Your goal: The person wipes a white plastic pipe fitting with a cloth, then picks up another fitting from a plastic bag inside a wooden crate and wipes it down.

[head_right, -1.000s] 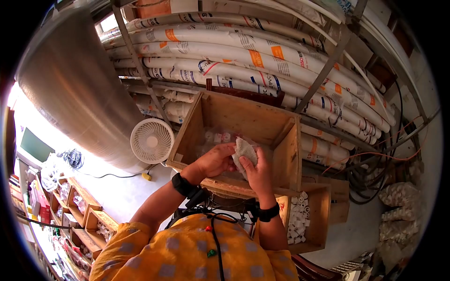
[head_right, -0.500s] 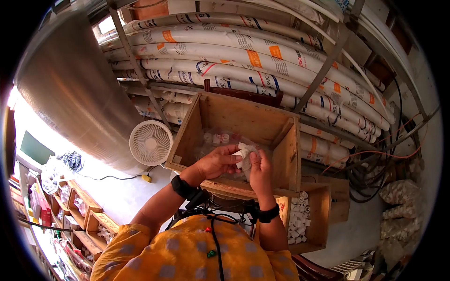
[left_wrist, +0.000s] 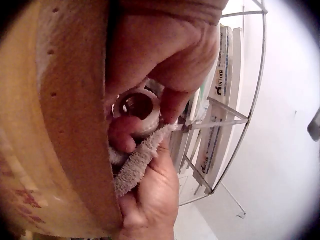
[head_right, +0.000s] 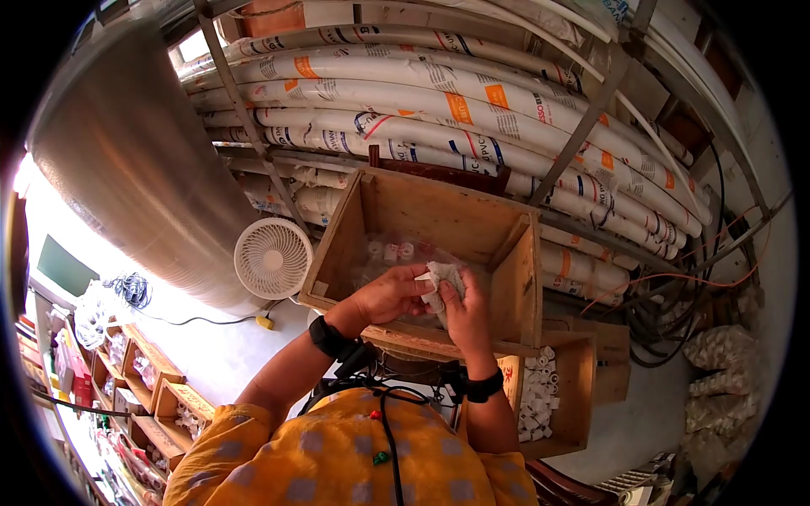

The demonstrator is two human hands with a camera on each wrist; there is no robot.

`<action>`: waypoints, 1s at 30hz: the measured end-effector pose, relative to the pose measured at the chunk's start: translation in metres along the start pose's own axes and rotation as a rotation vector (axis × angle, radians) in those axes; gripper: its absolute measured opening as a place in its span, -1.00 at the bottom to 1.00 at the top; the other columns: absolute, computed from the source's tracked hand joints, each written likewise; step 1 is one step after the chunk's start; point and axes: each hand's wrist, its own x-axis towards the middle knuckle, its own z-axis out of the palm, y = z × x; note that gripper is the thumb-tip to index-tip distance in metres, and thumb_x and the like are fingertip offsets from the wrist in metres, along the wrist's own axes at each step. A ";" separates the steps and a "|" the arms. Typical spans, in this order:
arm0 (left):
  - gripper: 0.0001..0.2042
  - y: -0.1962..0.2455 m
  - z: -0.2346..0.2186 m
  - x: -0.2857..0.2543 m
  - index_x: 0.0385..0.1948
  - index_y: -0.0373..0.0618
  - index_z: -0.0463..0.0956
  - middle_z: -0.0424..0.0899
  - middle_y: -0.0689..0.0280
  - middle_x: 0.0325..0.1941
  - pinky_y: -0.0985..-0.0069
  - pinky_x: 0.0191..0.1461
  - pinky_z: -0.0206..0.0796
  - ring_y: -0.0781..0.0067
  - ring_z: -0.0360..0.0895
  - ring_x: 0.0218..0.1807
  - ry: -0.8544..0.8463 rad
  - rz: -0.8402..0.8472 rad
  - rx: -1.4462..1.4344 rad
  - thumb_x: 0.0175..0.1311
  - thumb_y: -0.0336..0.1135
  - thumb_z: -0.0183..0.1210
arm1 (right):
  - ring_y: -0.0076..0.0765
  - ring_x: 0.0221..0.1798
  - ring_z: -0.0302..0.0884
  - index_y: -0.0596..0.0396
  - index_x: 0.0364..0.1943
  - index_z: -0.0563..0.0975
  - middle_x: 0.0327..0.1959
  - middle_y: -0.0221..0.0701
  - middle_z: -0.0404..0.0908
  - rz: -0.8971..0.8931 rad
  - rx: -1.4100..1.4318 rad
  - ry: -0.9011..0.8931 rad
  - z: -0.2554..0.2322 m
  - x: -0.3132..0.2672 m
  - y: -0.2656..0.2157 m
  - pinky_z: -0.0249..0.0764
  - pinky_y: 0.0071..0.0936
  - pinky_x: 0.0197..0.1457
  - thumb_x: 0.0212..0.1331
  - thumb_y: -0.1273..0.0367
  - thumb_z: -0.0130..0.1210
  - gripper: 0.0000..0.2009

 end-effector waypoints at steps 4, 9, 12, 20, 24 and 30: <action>-0.71 -0.002 0.000 0.002 -0.03 -0.12 0.38 0.51 0.44 -0.18 0.63 -0.20 0.37 0.63 0.47 -0.18 0.025 -0.009 -0.005 0.27 -0.27 0.12 | -0.50 -0.22 0.46 0.24 -0.03 0.43 -0.21 -0.35 0.57 -0.020 -0.119 0.074 0.000 -0.002 -0.002 0.40 -0.53 -0.11 0.33 0.22 -0.05 -0.66; -0.72 -0.004 -0.001 0.002 0.00 -0.12 0.37 0.52 0.43 -0.16 0.61 -0.20 0.37 0.62 0.48 -0.21 0.061 0.011 -0.004 0.30 -0.27 0.06 | -0.52 -0.24 0.46 0.24 -0.02 0.42 -0.23 -0.37 0.57 0.029 -0.013 0.090 0.001 -0.003 -0.004 0.41 -0.54 -0.12 0.32 0.23 -0.02 -0.66; -0.72 -0.009 -0.009 0.005 0.01 -0.13 0.36 0.53 0.41 -0.16 0.60 -0.21 0.37 0.60 0.49 -0.25 0.060 0.033 -0.028 0.34 -0.26 -0.01 | -0.57 -0.25 0.38 0.28 -0.03 0.39 -0.25 -0.39 0.53 -0.036 -0.031 -0.016 0.003 -0.002 -0.012 0.35 -0.62 -0.15 0.28 0.13 0.02 -0.57; -0.71 -0.004 -0.003 0.002 0.02 -0.14 0.36 0.55 0.38 -0.17 0.64 -0.34 0.35 0.56 0.53 -0.30 0.018 0.008 -0.011 0.34 -0.25 -0.01 | -0.59 -0.24 0.36 0.23 -0.12 0.41 -0.29 -0.42 0.51 -0.065 -0.037 0.020 0.006 -0.003 -0.016 0.35 -0.58 -0.16 0.30 0.12 -0.02 -0.61; -0.70 0.004 0.007 -0.003 0.00 -0.14 0.38 0.55 0.39 -0.19 0.68 -0.32 0.34 0.59 0.52 -0.29 0.029 -0.033 0.035 0.31 -0.23 0.05 | -0.52 -0.18 0.45 0.23 0.02 0.41 -0.20 -0.34 0.56 -0.046 -0.058 0.043 0.002 -0.003 -0.002 0.38 -0.54 -0.07 0.35 0.21 -0.07 -0.64; -0.76 0.000 0.007 -0.001 -0.10 -0.12 0.42 0.53 0.41 -0.31 0.68 -0.35 0.32 0.61 0.48 -0.42 0.048 0.017 0.029 0.31 -0.21 0.05 | -0.50 -0.22 0.46 0.24 -0.01 0.42 -0.24 -0.34 0.59 -0.005 -0.132 0.109 0.000 -0.004 -0.002 0.39 -0.52 -0.11 0.33 0.18 -0.06 -0.63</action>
